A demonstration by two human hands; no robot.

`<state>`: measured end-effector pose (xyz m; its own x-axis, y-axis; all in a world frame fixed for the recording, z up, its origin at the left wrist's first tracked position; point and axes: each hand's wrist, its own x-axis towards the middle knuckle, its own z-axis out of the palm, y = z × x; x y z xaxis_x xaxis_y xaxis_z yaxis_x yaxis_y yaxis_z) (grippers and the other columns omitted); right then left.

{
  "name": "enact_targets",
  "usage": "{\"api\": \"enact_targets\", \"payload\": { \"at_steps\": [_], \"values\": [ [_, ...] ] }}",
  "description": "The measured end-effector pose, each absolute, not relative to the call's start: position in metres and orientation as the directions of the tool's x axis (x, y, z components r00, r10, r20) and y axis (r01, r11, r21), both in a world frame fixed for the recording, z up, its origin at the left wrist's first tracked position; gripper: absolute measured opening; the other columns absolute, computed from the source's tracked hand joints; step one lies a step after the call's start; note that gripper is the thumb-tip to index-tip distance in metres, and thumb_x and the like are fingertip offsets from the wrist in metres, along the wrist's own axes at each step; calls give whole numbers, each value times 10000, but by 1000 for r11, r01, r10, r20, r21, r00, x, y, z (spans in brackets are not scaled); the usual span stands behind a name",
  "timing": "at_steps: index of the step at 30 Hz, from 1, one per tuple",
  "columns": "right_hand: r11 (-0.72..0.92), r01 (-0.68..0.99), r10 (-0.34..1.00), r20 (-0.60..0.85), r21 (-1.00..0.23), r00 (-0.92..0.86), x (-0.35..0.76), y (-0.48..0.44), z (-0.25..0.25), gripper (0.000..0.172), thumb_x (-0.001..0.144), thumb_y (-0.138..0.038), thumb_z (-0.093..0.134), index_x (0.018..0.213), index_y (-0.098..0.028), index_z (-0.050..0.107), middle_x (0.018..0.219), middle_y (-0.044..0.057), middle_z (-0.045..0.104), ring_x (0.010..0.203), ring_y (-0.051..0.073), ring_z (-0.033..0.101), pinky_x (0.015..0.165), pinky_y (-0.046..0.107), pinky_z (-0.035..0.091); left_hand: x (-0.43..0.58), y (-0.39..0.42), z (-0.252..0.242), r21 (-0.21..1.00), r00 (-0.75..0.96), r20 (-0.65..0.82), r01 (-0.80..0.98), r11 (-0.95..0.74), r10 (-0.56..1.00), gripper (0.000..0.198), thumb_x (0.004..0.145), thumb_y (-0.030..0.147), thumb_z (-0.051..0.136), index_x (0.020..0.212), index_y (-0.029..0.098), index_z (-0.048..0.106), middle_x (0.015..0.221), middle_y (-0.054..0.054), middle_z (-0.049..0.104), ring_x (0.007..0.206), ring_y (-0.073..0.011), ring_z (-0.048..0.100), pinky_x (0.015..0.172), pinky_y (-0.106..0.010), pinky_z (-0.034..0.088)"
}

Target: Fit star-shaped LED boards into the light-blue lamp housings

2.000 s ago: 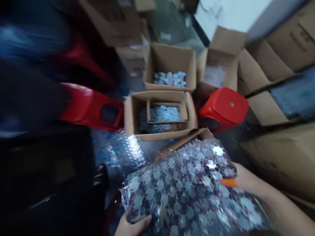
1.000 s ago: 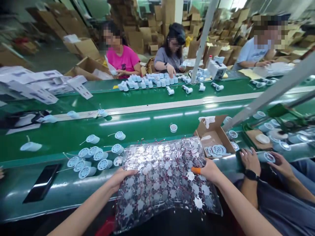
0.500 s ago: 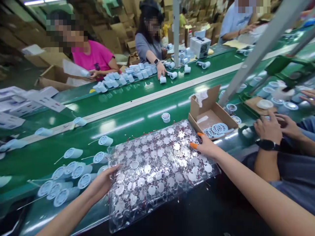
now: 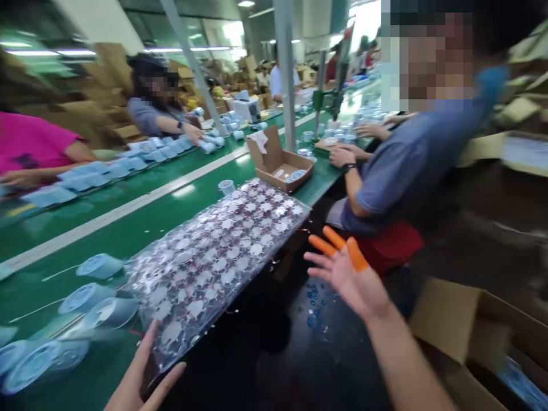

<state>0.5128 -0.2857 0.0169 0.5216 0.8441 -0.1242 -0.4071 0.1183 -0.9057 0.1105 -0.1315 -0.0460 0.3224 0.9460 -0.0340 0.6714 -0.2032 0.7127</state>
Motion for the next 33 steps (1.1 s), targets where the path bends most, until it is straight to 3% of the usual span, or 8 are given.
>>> {"api": "enact_targets", "payload": {
  "at_steps": [5, 14, 17, 20, 22, 25, 28, 33],
  "values": [
    [284, -694, 778, -264, -661, 570, 408, -351, -6, 582, 938, -695, 394, 1391, -365, 552, 1519, 63, 514, 1128, 263, 649, 864, 416, 554, 121, -123, -58, 681, 456, 60, 632, -370, 888, 913, 882, 529, 574, 1618, 214, 135, 1675, -94, 185, 1525, -357, 196, 1238, -501, 183],
    [322, -691, 766, -251, -647, 592, 321, -368, 8, 554, 951, -664, 404, 1373, -349, 578, 1501, 62, 532, 988, 213, 664, 801, 347, 541, 125, -126, -52, 806, 517, -71, 534, -257, 853, 1015, 910, 440, 579, 1605, 98, -77, 1664, -226, -117, 1515, -395, -150, 1217, -595, 68],
    [282, -659, 785, -227, -698, 576, 299, -373, 11, 632, 894, -757, 413, 1364, -367, 580, 1459, 74, 572, 919, 218, 665, 745, 355, 542, 125, -122, -47, 837, 578, -31, 460, -295, 815, 1018, 887, 409, 620, 1615, 136, -36, 1671, -214, -97, 1518, -379, -150, 1221, -584, 78],
    [228, -621, 842, -168, -750, 513, 289, -370, 11, 804, 741, -880, 500, 1331, -344, 604, 1328, 114, 664, 834, 238, 667, 670, 371, 543, 106, -117, -49, 834, 652, 58, 385, -396, 756, 974, 906, 370, 605, 1620, 192, -34, 1682, -189, 26, 1542, -354, 4, 1229, -547, 159],
    [196, -588, 869, -139, -784, 475, 292, -360, 8, 848, 676, -876, 589, 1312, -316, 616, 1242, 126, 707, 793, 236, 667, 640, 364, 549, 76, -114, -54, 754, 715, 141, 371, -543, 685, 882, 937, 352, 559, 1625, 221, 23, 1676, -162, 144, 1536, -330, 163, 1224, -510, 236],
    [111, -540, 800, -247, -834, 546, 309, -326, 0, 620, 783, -677, 687, 1234, -253, 649, 1105, 109, 748, 730, 188, 668, 646, 320, 568, 14, -110, -67, 502, 804, 235, 380, -777, 546, 756, 928, 324, 559, 1602, 280, 220, 1662, -90, 240, 1500, -320, 298, 1214, -498, 291],
    [-19, -537, 607, -436, -843, 664, 331, -274, -13, 362, 887, -429, 700, 1161, -201, 638, 1010, 98, 748, 740, 162, 697, 696, 283, 588, -37, -106, -81, 278, 836, 282, 399, -874, 471, 748, 880, 216, 564, 1578, 289, 304, 1665, -66, 229, 1501, -330, 288, 1222, -531, 263],
    [-93, -564, 560, -512, -820, 652, 354, -188, -33, 350, 935, -400, 663, 1187, -164, 606, 1011, 107, 709, 846, 207, 724, 758, 352, 598, -45, -101, -82, 69, 870, 249, 422, -904, 425, 930, 762, -98, 320, 1595, 307, 233, 1673, -26, 179, 1526, -235, 220, 1234, -468, 283]
  ]
}}
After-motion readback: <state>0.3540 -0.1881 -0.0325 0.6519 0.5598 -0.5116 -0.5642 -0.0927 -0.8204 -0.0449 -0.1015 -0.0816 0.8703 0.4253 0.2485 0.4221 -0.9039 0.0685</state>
